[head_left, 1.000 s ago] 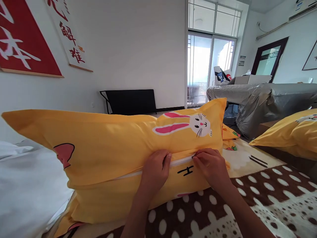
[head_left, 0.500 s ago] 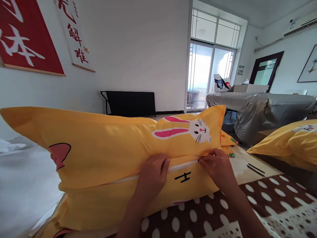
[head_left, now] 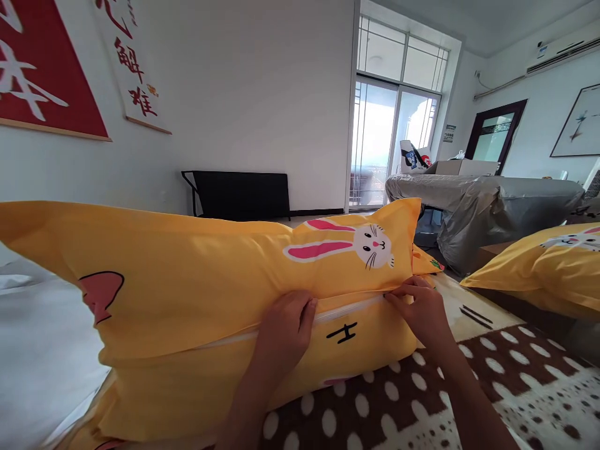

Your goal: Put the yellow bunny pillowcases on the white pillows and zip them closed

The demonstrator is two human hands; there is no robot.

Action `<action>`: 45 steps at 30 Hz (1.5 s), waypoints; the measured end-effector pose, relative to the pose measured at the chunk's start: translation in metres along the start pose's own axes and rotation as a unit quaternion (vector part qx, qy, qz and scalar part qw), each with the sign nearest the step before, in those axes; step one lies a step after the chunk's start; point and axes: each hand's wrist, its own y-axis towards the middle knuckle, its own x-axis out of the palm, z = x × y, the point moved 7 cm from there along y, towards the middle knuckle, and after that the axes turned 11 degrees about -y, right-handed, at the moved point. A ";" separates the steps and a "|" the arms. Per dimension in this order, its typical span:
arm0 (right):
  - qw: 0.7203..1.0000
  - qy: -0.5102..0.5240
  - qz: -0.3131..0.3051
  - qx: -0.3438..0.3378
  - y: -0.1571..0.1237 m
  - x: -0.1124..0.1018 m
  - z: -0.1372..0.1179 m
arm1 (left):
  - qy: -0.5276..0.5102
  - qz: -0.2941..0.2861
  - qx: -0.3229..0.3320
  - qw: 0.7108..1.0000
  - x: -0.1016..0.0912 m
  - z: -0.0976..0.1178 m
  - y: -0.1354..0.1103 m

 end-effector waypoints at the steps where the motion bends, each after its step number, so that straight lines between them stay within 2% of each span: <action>1: 1.000 -0.010 0.008 -0.005 0.000 -0.002 -0.001 | 0.002 0.000 0.000 1.000 -0.001 0.000 0.000; 8: 0.995 -0.073 0.063 -0.036 -0.005 -0.010 -0.013 | 0.001 0.015 0.012 1.000 -0.003 0.003 0.001; 20: 0.992 -0.115 0.048 -0.011 -0.003 0.000 -0.004 | 0.004 0.017 0.018 1.000 -0.004 0.004 0.001; 27: 0.985 -0.155 0.069 0.001 -0.004 0.006 -0.002 | 0.016 0.019 0.022 0.999 -0.004 0.003 0.000; 35: 0.967 -0.191 0.166 -0.024 -0.008 0.005 -0.004 | 0.019 0.010 0.027 0.999 0.000 0.002 0.000; 41: 0.979 -0.173 0.106 0.005 -0.009 0.020 0.004 | 0.012 -0.001 0.013 1.000 -0.001 0.000 -0.001; 45: 0.984 -0.161 0.077 -0.006 -0.011 0.028 0.003 | -0.003 0.005 0.016 1.000 -0.003 0.000 0.000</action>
